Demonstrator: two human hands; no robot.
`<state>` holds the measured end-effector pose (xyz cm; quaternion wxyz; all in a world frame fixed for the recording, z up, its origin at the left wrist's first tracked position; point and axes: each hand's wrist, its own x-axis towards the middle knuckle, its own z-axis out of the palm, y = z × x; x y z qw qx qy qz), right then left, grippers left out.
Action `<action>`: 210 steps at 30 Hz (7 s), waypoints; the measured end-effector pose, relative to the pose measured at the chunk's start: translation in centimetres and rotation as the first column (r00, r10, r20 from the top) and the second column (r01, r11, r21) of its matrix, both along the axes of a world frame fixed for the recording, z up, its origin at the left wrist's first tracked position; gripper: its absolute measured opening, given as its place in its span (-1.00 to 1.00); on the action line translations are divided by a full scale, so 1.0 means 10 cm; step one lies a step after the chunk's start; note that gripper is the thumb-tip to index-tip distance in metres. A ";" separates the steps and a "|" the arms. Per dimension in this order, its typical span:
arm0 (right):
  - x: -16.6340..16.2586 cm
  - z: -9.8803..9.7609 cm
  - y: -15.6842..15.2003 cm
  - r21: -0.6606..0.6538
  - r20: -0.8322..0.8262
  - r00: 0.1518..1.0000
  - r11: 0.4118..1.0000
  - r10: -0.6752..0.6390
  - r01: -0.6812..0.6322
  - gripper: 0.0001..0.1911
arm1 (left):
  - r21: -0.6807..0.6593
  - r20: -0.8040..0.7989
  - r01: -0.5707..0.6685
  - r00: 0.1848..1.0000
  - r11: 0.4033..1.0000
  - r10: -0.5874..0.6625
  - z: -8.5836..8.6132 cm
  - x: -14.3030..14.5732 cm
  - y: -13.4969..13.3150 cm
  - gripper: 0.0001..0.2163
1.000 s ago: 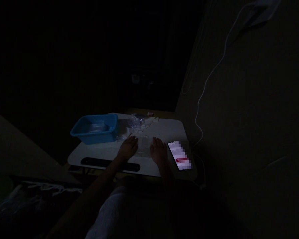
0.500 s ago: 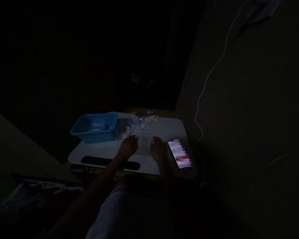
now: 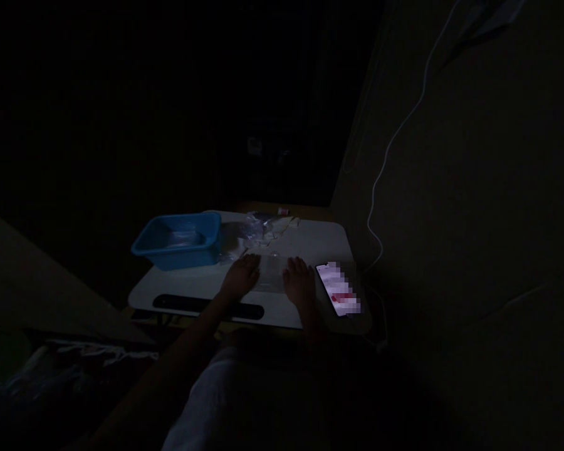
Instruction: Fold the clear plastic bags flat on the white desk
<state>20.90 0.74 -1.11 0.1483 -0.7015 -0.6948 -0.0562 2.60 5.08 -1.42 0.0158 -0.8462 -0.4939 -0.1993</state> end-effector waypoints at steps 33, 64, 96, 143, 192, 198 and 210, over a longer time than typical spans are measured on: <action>0.00 0.04 -0.01 -0.012 -0.004 1.000 1.000 -0.003 0.003 -0.52 | 0.023 -0.015 0.006 1.000 1.000 -0.005 -0.01 0.00 0.01 -0.59; 0.00 0.01 -0.01 0.035 -0.023 1.000 0.999 0.013 -0.012 -0.51 | 0.006 0.169 0.009 0.986 1.000 -0.010 -0.05 0.01 0.02 -0.35; 0.02 -0.03 0.02 0.036 -0.003 1.000 0.999 0.021 -0.021 -0.55 | 0.037 0.050 0.025 0.998 0.999 -0.027 -0.03 0.00 0.01 -0.53; 0.21 0.05 -0.40 0.204 -0.060 0.948 0.933 0.314 -0.296 -0.76 | 0.120 0.102 0.399 0.906 0.909 -0.411 0.15 -0.02 -0.36 -0.51; 0.21 0.39 -0.11 -0.056 -0.962 0.273 0.993 -0.024 -0.108 -0.82 | -0.436 0.636 0.191 0.757 0.879 0.151 0.41 -0.13 -0.08 -0.89; 0.27 0.12 0.10 -0.012 -0.817 0.576 0.999 0.012 -0.037 -0.63 | -0.405 0.556 0.107 0.817 0.908 0.152 0.20 -0.09 0.07 -0.90; 0.02 0.13 -0.14 0.128 -0.143 0.945 0.952 0.295 -0.277 -0.54 | -0.025 -0.006 0.239 0.971 0.971 -0.239 0.27 0.14 -0.16 -0.66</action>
